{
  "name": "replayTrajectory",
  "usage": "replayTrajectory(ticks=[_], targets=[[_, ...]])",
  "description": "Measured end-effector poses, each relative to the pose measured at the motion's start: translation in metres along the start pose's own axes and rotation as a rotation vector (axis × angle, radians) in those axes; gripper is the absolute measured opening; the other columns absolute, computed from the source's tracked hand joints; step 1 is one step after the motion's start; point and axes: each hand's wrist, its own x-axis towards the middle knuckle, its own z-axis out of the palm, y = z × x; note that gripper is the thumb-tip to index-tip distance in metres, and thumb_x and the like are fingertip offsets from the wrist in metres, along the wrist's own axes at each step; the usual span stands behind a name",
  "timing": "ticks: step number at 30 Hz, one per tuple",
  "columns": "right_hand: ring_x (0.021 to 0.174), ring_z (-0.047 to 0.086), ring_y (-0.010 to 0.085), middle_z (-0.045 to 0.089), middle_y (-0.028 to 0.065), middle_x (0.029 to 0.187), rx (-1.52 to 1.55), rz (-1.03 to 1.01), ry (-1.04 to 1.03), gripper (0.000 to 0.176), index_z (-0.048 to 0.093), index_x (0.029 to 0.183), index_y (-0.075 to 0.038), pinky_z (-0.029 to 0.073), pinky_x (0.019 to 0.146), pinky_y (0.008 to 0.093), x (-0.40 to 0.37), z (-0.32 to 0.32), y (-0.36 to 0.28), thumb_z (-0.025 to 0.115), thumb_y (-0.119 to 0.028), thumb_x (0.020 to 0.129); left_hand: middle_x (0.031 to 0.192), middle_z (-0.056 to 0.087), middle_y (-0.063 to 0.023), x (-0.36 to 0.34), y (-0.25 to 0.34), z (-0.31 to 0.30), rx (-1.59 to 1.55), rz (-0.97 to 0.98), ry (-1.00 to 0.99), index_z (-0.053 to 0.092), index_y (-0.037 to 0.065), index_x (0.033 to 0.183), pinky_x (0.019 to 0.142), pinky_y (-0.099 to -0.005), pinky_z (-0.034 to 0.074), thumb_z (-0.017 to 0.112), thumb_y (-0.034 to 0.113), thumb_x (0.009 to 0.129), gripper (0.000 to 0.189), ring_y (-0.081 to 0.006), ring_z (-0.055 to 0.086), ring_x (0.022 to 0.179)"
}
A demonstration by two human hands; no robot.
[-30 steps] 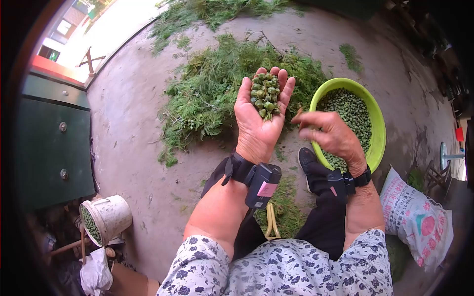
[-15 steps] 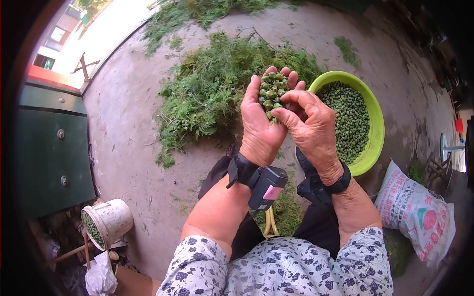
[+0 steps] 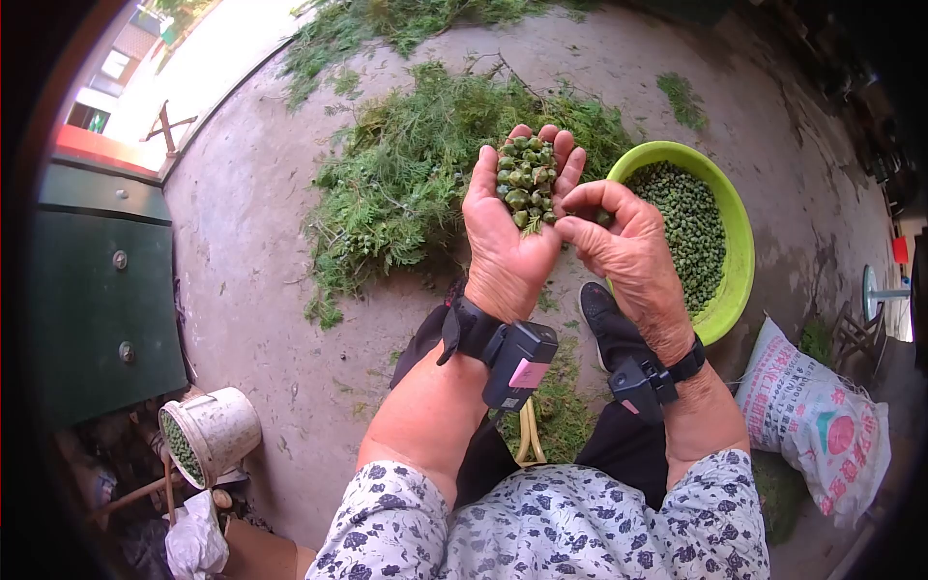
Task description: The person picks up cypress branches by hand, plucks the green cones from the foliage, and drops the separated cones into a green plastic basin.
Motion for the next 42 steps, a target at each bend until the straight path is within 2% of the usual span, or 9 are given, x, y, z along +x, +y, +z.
replayTrajectory(ticks=[5, 12, 20, 26, 29, 32, 35, 37, 42], targets=[[0.069, 0.054, 0.0063, 0.060, 0.0009, 0.082, -0.127, 0.000, 0.051, 0.014, 0.061, 0.094, -0.001, 0.045, 0.060, 0.0206, 0.001, 0.005, 0.009, 0.068, -0.008, 0.083, 0.120, 0.055, -0.0223, 0.000, -0.001, 0.000, -0.007, 0.000, 0.005, 0.051, 0.001, 0.118, 0.108, -0.0523, 0.034, 0.042, 0.029, 0.097, 0.036, -0.0385, 0.050, 0.117], [0.062, 0.054, 0.0064, 0.059, 0.0031, 0.076, 0.566, 0.149, 0.021, 0.016, 0.058, 0.098, 0.000, 0.041, 0.049, 0.0196, 0.008, -0.004, 0.000, 0.065, -0.008, 0.086, 0.120, 0.054, -0.0226, 0.001, 0.004, 0.001, -0.011, 0.008, -0.030, 0.049, 0.001, 0.120, 0.109, -0.0524, 0.033, 0.040, 0.029, 0.098, 0.037, -0.0381, 0.049, 0.118], [0.055, 0.049, 0.0033, 0.058, 0.0004, 0.073, -0.186, -0.098, 0.095, 0.014, 0.060, 0.098, -0.001, 0.037, 0.046, 0.0172, 0.008, 0.008, 0.015, 0.065, -0.006, 0.086, 0.122, 0.054, -0.0233, -0.001, -0.002, 0.000, 0.026, 0.011, -0.003, 0.049, 0.001, 0.119, 0.107, -0.0511, 0.036, 0.040, 0.030, 0.098, 0.037, -0.0383, 0.050, 0.118], [0.053, 0.049, 0.0028, 0.057, -0.0009, 0.069, 0.150, 0.056, 0.128, 0.013, 0.061, 0.099, -0.002, 0.035, 0.044, 0.0164, 0.006, -0.008, 0.000, 0.063, -0.006, 0.087, 0.122, 0.053, -0.0243, -0.001, 0.001, 0.001, -0.044, -0.003, -0.009, 0.048, -0.001, 0.120, 0.108, -0.0528, 0.034, 0.040, 0.028, 0.099, 0.037, -0.0397, 0.049, 0.119], [0.062, 0.056, 0.0085, 0.060, 0.0036, 0.077, -0.019, -0.015, 0.250, 0.018, 0.061, 0.102, -0.001, 0.043, 0.052, 0.0201, 0.010, -0.056, -0.009, 0.065, -0.006, 0.085, 0.122, 0.053, -0.0249, -0.001, 0.002, 0.002, -0.068, -0.008, -0.014, 0.048, -0.001, 0.119, 0.109, -0.0541, 0.032, 0.039, 0.027, 0.099, 0.036, -0.0402, 0.048, 0.119], [0.084, 0.061, 0.0190, 0.061, 0.0078, 0.093, -1.079, -0.540, 0.640, 0.022, 0.063, 0.103, -0.002, 0.050, 0.073, 0.0284, 0.019, -0.082, -0.006, 0.066, -0.005, 0.082, 0.123, 0.053, -0.0251, -0.002, 0.000, 0.004, -0.052, -0.013, -0.019, 0.049, -0.001, 0.119, 0.110, -0.0545, 0.032, 0.039, 0.027, 0.099, 0.036, -0.0402, 0.048, 0.120], [0.101, 0.057, 0.0258, 0.059, 0.0087, 0.105, -1.015, -0.566, 0.530, 0.024, 0.065, 0.103, -0.004, 0.045, 0.090, 0.0336, 0.014, -0.064, -0.009, 0.068, -0.006, 0.079, 0.124, 0.053, -0.0243, -0.002, -0.004, 0.004, -0.008, -0.029, -0.030, 0.049, -0.001, 0.120, 0.109, -0.0538, 0.032, 0.038, 0.029, 0.099, 0.038, -0.0398, 0.048, 0.120], [0.086, 0.060, 0.0191, 0.061, 0.0073, 0.097, -0.605, -0.431, 0.315, 0.020, 0.065, 0.097, -0.004, 0.049, 0.077, 0.0291, 0.007, -0.037, -0.010, 0.069, -0.002, 0.077, 0.124, 0.054, -0.0234, -0.001, -0.006, 0.002, 0.020, -0.045, -0.037, 0.049, 0.000, 0.121, 0.109, -0.0528, 0.032, 0.037, 0.030, 0.099, 0.039, -0.0395, 0.048, 0.120], [0.081, 0.060, 0.0202, 0.060, 0.0071, 0.086, -0.648, -0.532, 0.129, 0.023, 0.065, 0.095, -0.003, 0.049, 0.072, 0.0293, 0.003, -0.007, -0.002, 0.070, 0.001, 0.074, 0.125, 0.054, -0.0211, 0.003, -0.012, -0.004, 0.064, -0.065, -0.070, 0.050, 0.002, 0.122, 0.110, -0.0501, 0.031, 0.035, 0.034, 0.099, 0.042, -0.0379, 0.049, 0.119]])
